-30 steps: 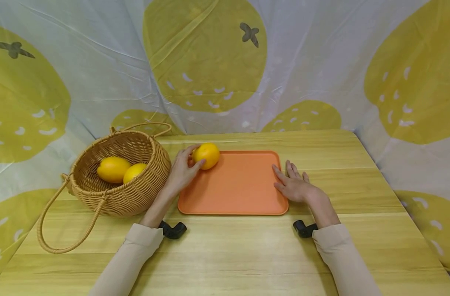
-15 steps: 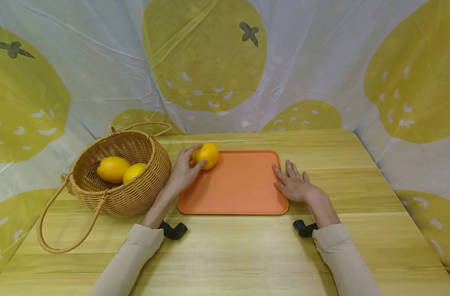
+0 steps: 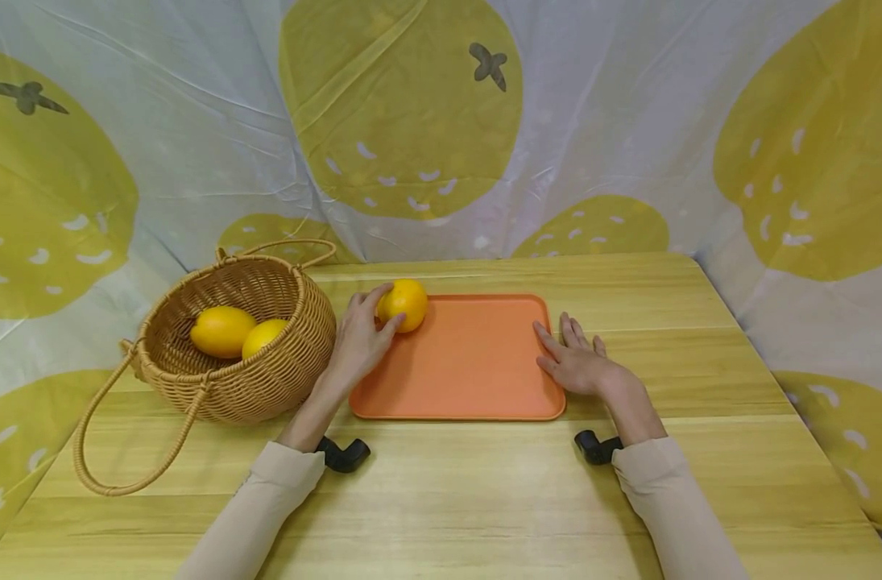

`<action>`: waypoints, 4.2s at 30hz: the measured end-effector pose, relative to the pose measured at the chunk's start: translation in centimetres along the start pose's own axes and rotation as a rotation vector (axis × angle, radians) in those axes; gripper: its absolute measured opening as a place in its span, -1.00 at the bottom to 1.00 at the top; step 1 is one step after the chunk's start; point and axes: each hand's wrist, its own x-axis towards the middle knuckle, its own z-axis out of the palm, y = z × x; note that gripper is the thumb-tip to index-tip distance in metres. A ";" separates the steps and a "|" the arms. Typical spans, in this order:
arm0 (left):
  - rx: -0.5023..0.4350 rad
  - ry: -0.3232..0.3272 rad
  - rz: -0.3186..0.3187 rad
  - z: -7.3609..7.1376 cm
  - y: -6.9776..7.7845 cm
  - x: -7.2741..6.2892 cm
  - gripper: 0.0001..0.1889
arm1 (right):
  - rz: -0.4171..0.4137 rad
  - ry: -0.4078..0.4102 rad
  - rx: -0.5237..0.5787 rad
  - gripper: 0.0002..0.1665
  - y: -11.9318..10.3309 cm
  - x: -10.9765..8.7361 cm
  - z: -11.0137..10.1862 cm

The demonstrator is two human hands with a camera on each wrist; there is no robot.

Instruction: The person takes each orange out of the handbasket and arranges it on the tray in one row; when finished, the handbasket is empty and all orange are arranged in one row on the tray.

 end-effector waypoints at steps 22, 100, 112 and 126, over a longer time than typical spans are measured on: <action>-0.051 -0.075 0.006 -1.2 -0.2 0.0 -0.43 | -0.004 -0.005 0.006 -0.16 -0.1 -0.2 0.0; 0.074 -0.953 -0.066 -23.6 -10.3 7.9 -0.55 | -0.004 0.005 0.012 -0.16 -0.3 0.0 0.2; 0.154 -0.942 0.004 -23.1 -11.0 8.3 -0.46 | -0.004 0.005 0.006 -0.15 -0.2 0.1 0.2; 0.168 -0.864 0.144 -22.6 -11.7 8.3 -0.54 | -0.008 0.010 0.005 -0.16 -0.4 0.1 0.2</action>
